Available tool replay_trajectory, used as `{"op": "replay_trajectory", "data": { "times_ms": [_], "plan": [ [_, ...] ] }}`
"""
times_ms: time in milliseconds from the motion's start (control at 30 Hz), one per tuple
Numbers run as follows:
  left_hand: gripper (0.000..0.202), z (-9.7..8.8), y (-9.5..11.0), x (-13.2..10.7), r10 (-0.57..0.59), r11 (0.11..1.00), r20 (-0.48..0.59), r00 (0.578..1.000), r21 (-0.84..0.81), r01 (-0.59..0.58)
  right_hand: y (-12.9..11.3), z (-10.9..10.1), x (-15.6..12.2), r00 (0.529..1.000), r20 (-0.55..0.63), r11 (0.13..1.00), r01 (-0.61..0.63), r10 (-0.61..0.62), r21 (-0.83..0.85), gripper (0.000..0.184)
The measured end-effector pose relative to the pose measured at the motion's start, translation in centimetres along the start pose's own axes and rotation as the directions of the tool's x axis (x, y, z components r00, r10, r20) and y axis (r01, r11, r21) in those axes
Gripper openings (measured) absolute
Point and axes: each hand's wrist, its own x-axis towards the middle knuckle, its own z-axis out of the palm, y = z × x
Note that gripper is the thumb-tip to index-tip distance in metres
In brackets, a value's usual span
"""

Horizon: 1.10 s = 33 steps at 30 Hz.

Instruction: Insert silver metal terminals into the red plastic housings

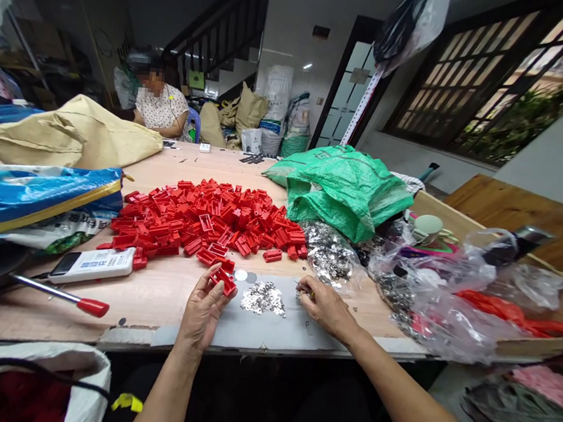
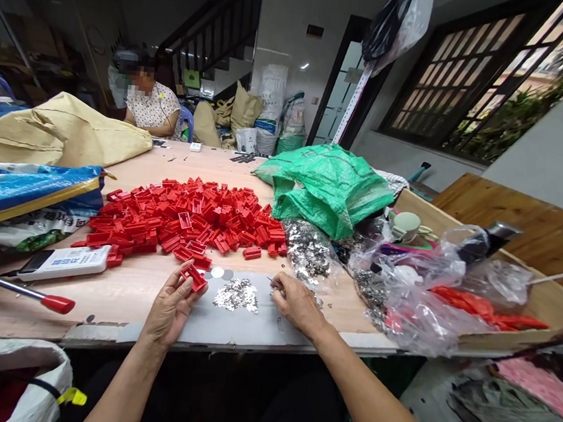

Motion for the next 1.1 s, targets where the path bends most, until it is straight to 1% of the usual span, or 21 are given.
{"op": "replay_trajectory", "data": {
  "times_ms": [167,300,367,467,533,567,667,733,833,900,967,1033,1100],
  "plan": [
    [0.04,0.1,0.1,0.0,-0.006,1.0,0.006,1.0,0.029,0.006,0.5,0.5,0.2,1.0,-0.008,0.991,-0.006,0.007,0.136,0.014],
    [0.039,0.5,0.1,-0.5,-0.023,0.992,0.076,0.997,0.129,0.013,0.3,0.7,0.4,0.999,-0.03,0.969,-0.012,0.02,0.248,0.015],
    [0.034,1.1,-0.2,-0.9,-0.031,0.98,0.09,0.995,0.198,0.012,-0.1,0.7,0.4,0.999,-0.043,0.955,-0.01,0.024,0.295,0.015],
    [0.027,2.9,-1.2,-1.7,-0.055,0.947,0.097,0.994,0.32,0.021,-1.0,0.8,0.1,0.999,-0.049,0.934,-0.005,0.024,0.358,0.017],
    [0.026,4.2,-2.1,-2.0,-0.079,0.885,0.12,0.99,0.465,0.014,-1.8,0.7,-0.3,0.999,-0.036,0.912,-0.001,0.017,0.411,0.017],
    [0.025,4.8,-2.5,-2.1,-0.071,0.839,0.135,0.988,0.545,-0.014,-2.2,0.6,-0.6,0.999,-0.033,0.901,0.005,0.01,0.433,0.017],
    [0.024,6.2,-3.5,-2.3,-0.02,0.678,0.233,0.972,0.718,-0.158,-3.1,0.1,-1.5,0.999,-0.039,0.89,0.048,-0.034,0.453,0.014],
    [0.022,6.7,-4.0,-2.5,-0.002,0.599,0.298,0.954,0.765,-0.238,-3.5,-0.3,-2.2,0.997,-0.046,0.895,0.082,-0.068,0.439,0.012],
    [0.02,7.0,-4.6,-3.0,0.008,0.548,0.339,0.941,0.785,-0.287,-3.8,-0.8,-3.1,0.994,-0.042,0.916,0.109,-0.101,0.386,0.009],
    [0.019,7.2,-4.8,-3.5,-0.004,0.546,0.331,0.944,0.791,-0.276,-3.9,-0.7,-3.7,0.993,-0.05,0.938,0.12,-0.109,0.327,0.006],
    [0.018,7.5,-5.0,-4.0,-0.013,0.524,0.317,0.948,0.81,-0.264,-3.9,-0.4,-4.3,0.989,-0.079,0.954,0.14,-0.124,0.266,0.007],
    [0.017,7.8,-5.2,-4.4,-0.003,0.464,0.309,0.951,0.843,-0.273,-3.9,0.2,-4.8,0.982,-0.121,0.962,0.17,-0.147,0.215,0.009],
    [0.018,8.2,-5.2,-4.6,0.008,0.365,0.295,0.955,0.889,-0.278,-3.7,0.8,-5.3,0.975,-0.156,0.966,0.183,-0.155,0.182,0.01]
  ]
}}
